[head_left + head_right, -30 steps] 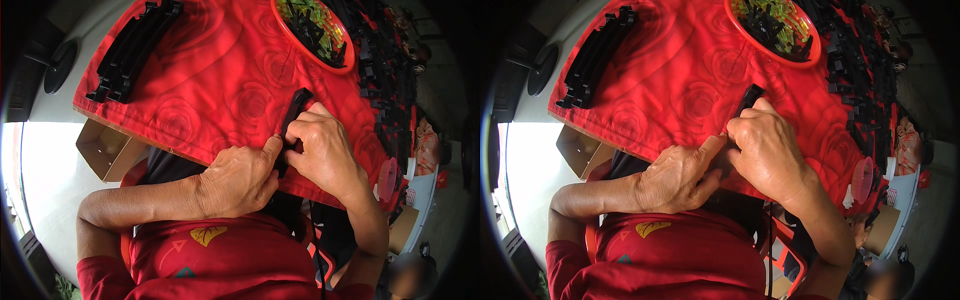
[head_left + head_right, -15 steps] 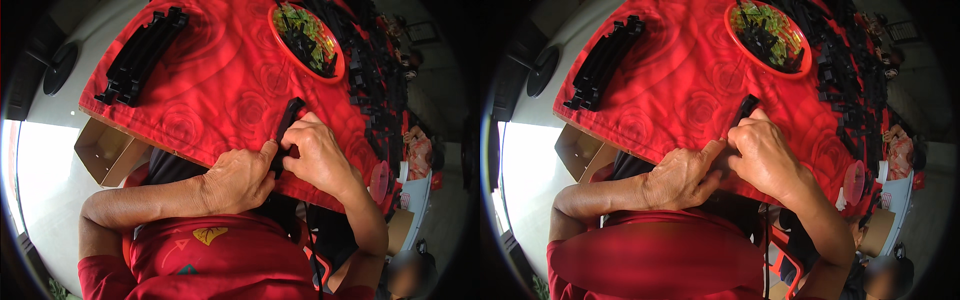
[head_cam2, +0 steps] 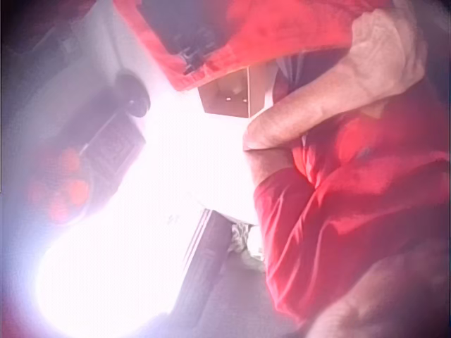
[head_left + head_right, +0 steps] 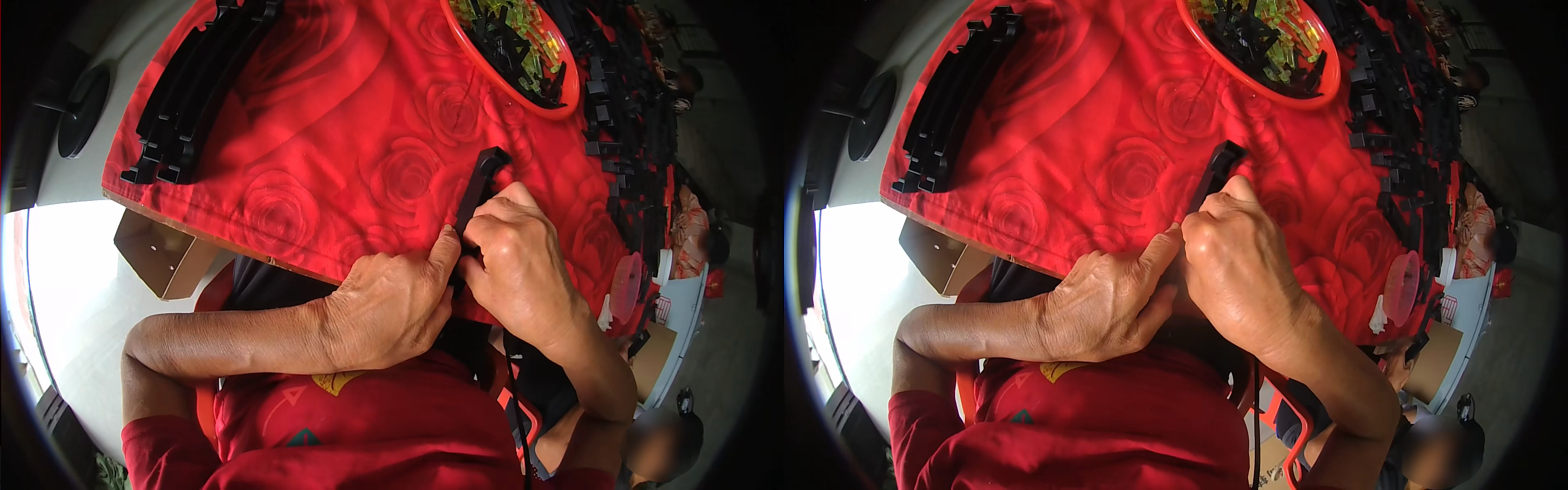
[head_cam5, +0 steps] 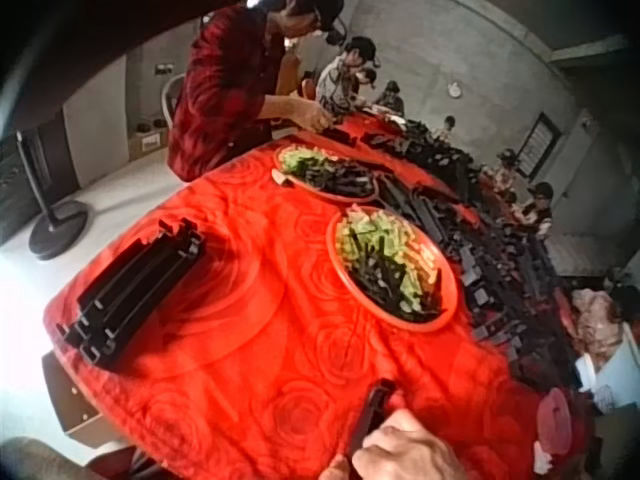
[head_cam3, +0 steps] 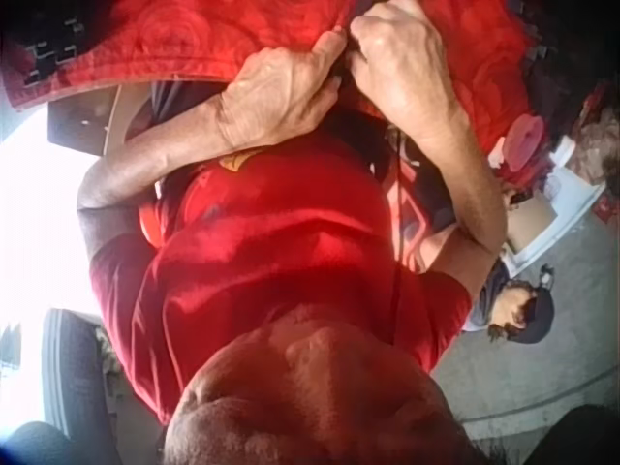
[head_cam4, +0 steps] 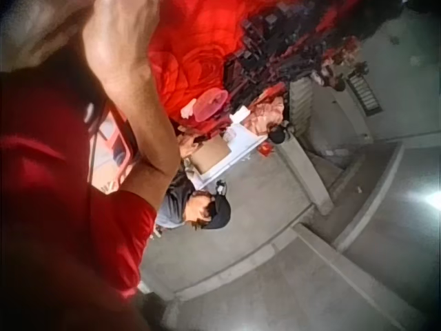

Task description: The person picks a small level vial from a plate, inserts it into a black plastic component, and presses a black plastic part into the component by hand.

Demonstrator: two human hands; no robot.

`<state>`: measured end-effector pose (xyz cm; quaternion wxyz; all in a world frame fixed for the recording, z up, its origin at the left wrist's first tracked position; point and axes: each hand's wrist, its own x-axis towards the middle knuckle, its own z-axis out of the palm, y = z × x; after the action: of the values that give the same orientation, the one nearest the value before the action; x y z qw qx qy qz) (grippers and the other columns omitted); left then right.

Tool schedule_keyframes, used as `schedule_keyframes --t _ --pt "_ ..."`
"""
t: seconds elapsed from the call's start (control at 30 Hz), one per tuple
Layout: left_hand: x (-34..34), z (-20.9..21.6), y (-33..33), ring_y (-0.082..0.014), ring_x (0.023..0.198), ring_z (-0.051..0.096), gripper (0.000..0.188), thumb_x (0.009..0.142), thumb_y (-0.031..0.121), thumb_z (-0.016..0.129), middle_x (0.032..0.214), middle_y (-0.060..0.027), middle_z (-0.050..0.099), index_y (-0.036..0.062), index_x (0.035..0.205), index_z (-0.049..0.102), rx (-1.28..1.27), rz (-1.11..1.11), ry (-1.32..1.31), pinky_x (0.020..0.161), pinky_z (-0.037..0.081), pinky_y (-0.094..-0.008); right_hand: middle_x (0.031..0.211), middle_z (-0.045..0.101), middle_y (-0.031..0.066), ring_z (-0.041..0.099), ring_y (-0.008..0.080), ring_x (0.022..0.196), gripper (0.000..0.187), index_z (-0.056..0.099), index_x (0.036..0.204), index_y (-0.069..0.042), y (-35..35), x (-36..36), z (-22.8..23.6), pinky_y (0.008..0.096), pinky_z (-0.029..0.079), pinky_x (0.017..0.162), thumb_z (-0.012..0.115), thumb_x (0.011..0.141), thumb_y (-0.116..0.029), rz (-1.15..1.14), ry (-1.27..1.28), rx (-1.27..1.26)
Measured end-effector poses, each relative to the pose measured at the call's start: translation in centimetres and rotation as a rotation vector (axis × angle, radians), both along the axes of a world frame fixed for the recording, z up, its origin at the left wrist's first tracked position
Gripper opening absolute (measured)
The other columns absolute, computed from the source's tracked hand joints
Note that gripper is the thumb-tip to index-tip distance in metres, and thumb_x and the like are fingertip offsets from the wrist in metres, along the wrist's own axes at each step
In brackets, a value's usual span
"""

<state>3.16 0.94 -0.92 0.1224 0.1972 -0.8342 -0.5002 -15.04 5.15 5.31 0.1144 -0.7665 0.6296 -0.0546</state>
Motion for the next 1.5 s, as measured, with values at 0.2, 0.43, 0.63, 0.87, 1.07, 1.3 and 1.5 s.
schedule_keyframes --t 0.2,0.43,0.63,0.87,1.07,1.3,1.5 --pt "-0.2 0.2 -0.1 -0.0422 0.067 0.072 0.060 0.091 0.013 0.063 0.071 -0.0251 0.067 -0.0206 0.137 0.043 -0.014 -0.014 -0.037 0.059 0.058 -0.0502 0.081 0.067 0.0171 0.063 0.0333 0.089 0.006 0.068 0.078 0.003 0.9 0.6 -0.4 0.0407 0.053 0.083 0.072 0.073 0.004 -0.020 0.051 -0.064" --pt "-0.1 -0.4 0.8 -0.0449 0.063 0.070 0.052 0.091 0.014 0.064 0.068 -0.0261 0.065 -0.0113 0.132 0.044 -0.060 0.048 -0.019 0.055 0.055 -0.0547 0.087 0.071 0.0153 0.064 0.0361 0.095 0.025 0.067 0.081 0.002 1.9 0.6 -1.0 0.0444 0.054 0.082 0.080 0.060 0.005 -0.046 0.030 -0.089" --pt "0.3 0.2 0.9 -0.0436 0.064 0.071 0.054 0.094 0.015 0.062 0.068 -0.0243 0.066 -0.0162 0.133 0.044 -0.069 0.028 -0.042 0.057 0.057 -0.0518 0.081 0.069 0.0156 0.064 0.0346 0.092 0.011 0.071 0.081 0.001 0.4 -2.0 0.8 0.0448 0.054 0.081 0.073 0.070 0.003 0.003 -0.129 0.058" --pt "0.1 -0.1 0.5 -0.0422 0.062 0.071 0.053 0.094 0.016 0.062 0.066 -0.0224 0.065 -0.0163 0.132 0.044 -0.070 0.031 -0.007 0.055 0.057 -0.0506 0.088 0.067 0.0114 0.063 0.0314 0.091 0.017 0.078 0.091 -0.002 0.1 -3.0 0.9 0.0424 0.054 0.080 0.076 0.074 -0.003 -0.081 -0.007 -0.052" --pt "-0.5 0.1 0.5 -0.0443 0.062 0.069 0.049 0.094 0.019 0.065 0.063 -0.0241 0.062 -0.0105 0.129 0.046 -0.044 0.044 -0.102 0.056 0.056 -0.0527 0.076 0.067 0.0144 0.065 0.0332 0.082 0.012 0.074 0.086 -0.001 0.2 -2.1 0.1 0.0451 0.054 0.074 0.074 0.076 -0.008 -0.192 0.023 0.145" --pt "-1.3 0.5 0.0 -0.0450 0.061 0.070 0.036 0.093 0.021 0.064 0.064 -0.0246 0.064 -0.0055 0.110 0.045 -0.122 0.115 -0.098 0.054 0.055 -0.0539 0.067 0.068 0.0138 0.065 0.0288 0.057 0.013 0.069 0.089 0.000 0.7 -2.3 -1.5 0.0414 0.050 0.057 0.071 0.079 -0.007 -0.337 -0.247 0.178" --pt "-3.1 0.1 -0.5 -0.0431 0.062 0.071 0.035 0.091 0.018 0.062 0.065 -0.0233 0.066 -0.0065 0.110 0.046 -0.226 0.110 -0.169 0.054 0.056 -0.0522 0.065 0.063 0.0086 0.057 0.0145 0.051 0.022 0.068 0.103 -0.001 2.1 -2.6 -3.2 0.0332 0.044 0.051 0.070 0.081 -0.003 -0.420 -0.496 0.107"
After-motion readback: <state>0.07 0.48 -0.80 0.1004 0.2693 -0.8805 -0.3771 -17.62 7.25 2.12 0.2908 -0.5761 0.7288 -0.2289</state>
